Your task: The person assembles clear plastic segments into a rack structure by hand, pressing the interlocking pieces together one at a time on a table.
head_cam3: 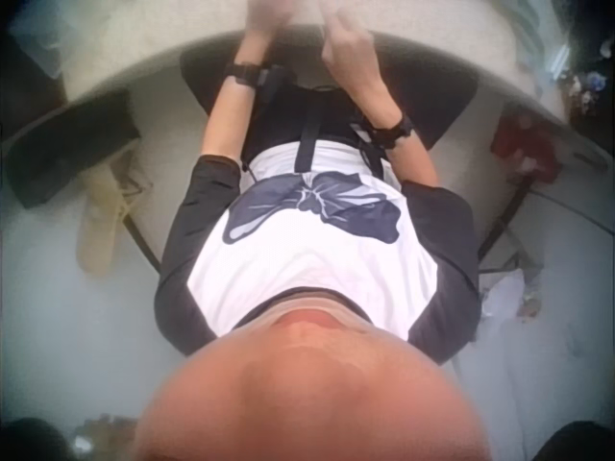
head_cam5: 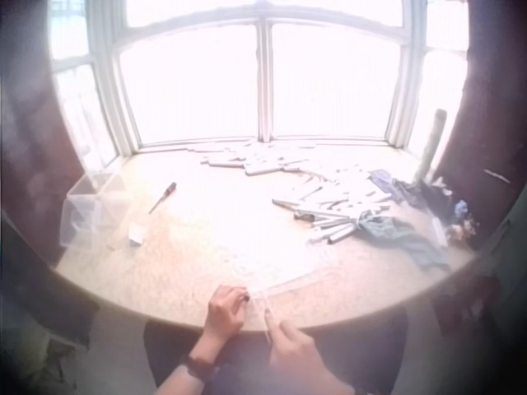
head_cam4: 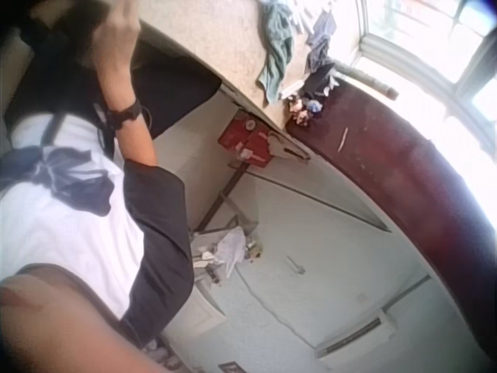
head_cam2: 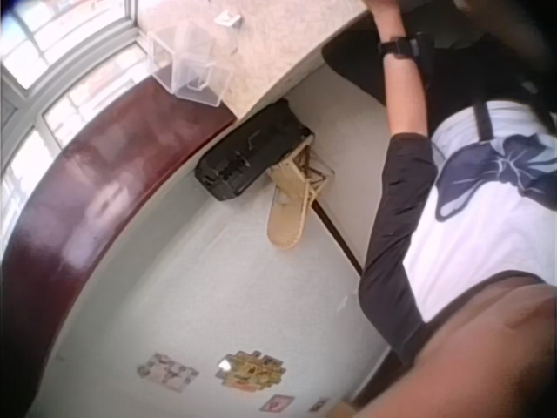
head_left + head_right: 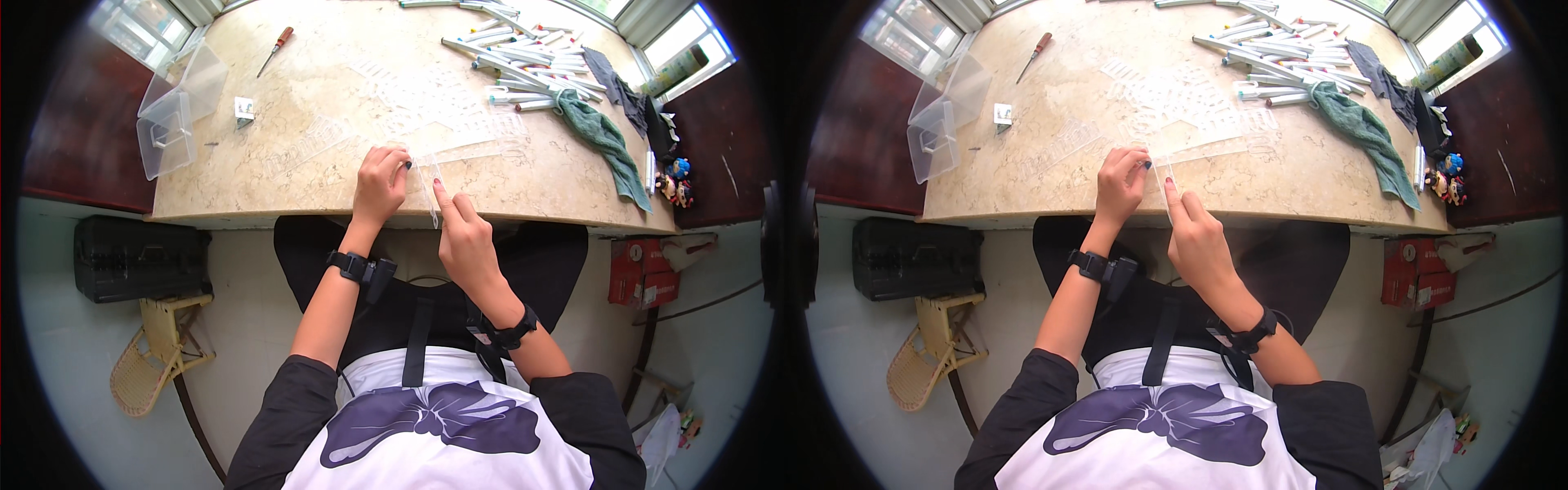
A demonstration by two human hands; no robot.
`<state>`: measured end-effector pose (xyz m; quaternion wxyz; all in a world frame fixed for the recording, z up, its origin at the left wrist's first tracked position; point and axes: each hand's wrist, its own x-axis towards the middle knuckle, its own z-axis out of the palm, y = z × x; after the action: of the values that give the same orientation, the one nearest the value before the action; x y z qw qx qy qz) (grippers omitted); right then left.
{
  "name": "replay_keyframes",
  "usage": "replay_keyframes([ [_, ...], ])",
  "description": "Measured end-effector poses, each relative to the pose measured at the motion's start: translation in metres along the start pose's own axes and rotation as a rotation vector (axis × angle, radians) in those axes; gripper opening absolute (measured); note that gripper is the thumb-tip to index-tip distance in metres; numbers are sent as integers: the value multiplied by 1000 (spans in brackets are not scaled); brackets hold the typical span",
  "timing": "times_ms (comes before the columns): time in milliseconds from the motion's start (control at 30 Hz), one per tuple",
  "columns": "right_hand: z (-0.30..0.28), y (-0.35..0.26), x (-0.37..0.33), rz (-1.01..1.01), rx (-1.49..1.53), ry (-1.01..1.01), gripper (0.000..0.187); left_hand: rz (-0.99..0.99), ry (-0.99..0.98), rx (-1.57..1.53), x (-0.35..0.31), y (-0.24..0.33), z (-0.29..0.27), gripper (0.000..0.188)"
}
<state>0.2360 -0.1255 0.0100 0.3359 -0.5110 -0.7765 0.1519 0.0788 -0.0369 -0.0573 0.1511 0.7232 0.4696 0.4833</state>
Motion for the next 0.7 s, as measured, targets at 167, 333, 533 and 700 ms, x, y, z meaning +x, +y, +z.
replay_keyframes([
  [167, 3, 4, -1, 32, 38, -53, 53, 35, 4, 35, 0, -2, 0, 14],
  [333, 7, 18, -6, 45, -3, -166, 53, -4, -14, -5, -1, -1, 0, 14],
  [533, -5, 12, 15, 109, -109, -211, 61, 72, 21, 94, -1, -3, -1, 15],
  [700, 2, 17, 43, 80, -299, -235, 67, -30, 74, 86, 1, -3, 4, 14],
])
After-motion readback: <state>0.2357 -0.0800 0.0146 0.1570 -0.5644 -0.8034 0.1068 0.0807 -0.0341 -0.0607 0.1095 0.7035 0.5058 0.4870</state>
